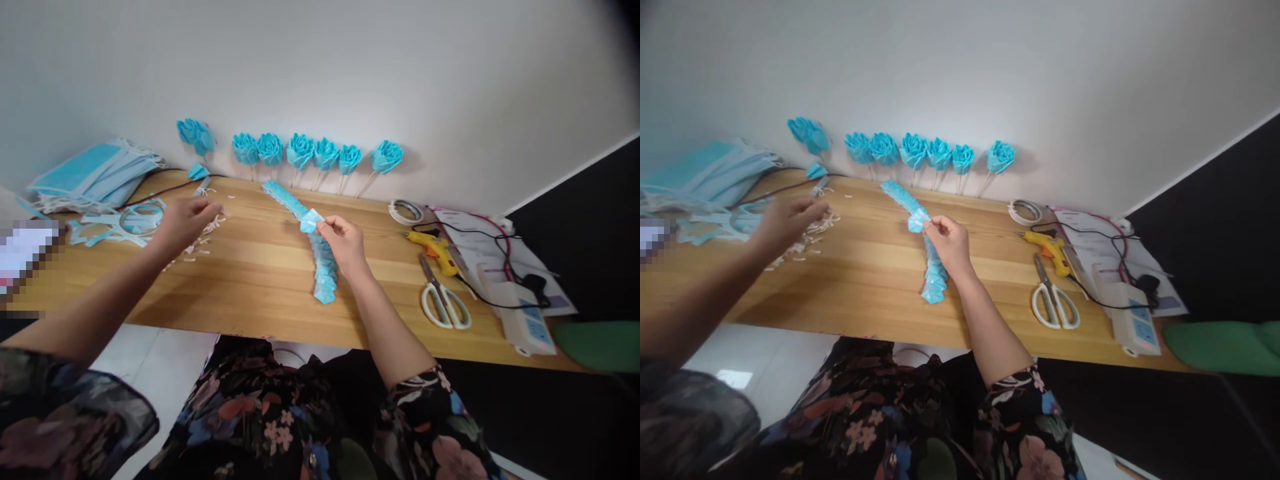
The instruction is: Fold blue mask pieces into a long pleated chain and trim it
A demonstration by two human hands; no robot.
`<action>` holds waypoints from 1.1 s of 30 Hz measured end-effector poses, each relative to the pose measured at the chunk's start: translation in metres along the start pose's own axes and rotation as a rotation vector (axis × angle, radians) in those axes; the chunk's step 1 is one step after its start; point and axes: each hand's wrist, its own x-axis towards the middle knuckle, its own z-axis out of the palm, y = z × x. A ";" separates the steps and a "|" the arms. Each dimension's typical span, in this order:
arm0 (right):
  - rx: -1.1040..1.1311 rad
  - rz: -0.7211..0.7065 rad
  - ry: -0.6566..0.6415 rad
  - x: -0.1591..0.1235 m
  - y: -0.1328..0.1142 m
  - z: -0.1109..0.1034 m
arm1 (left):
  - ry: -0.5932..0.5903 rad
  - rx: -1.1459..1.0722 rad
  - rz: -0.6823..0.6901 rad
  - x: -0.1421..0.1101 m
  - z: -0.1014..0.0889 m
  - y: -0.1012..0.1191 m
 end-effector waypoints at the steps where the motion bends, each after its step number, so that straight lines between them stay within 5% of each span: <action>1: 0.013 0.006 0.001 0.000 0.000 0.000 | -0.017 0.094 0.035 -0.001 -0.008 -0.015; 4: 0.049 0.011 0.007 0.001 -0.001 0.000 | 0.030 0.355 0.194 0.001 -0.017 -0.046; 6: 0.068 0.019 0.004 0.001 0.000 -0.001 | 0.062 0.416 0.275 0.002 -0.010 -0.046; 10: 0.069 0.035 -0.015 0.001 0.000 0.000 | -0.047 0.214 0.358 -0.001 0.024 0.004; 14: 0.052 0.022 -0.043 0.001 0.000 -0.001 | -0.366 -0.209 0.159 -0.003 0.061 0.068; 18: 0.033 0.019 -0.070 0.000 0.000 -0.003 | -0.518 -0.473 0.091 0.001 0.084 0.098; 24: 0.028 -0.002 -0.088 0.000 -0.002 -0.004 | -0.561 -0.606 0.013 0.008 0.098 0.099; 33: 0.083 0.050 -0.141 -0.001 -0.008 -0.004 | -0.470 -0.738 0.017 0.005 0.103 0.095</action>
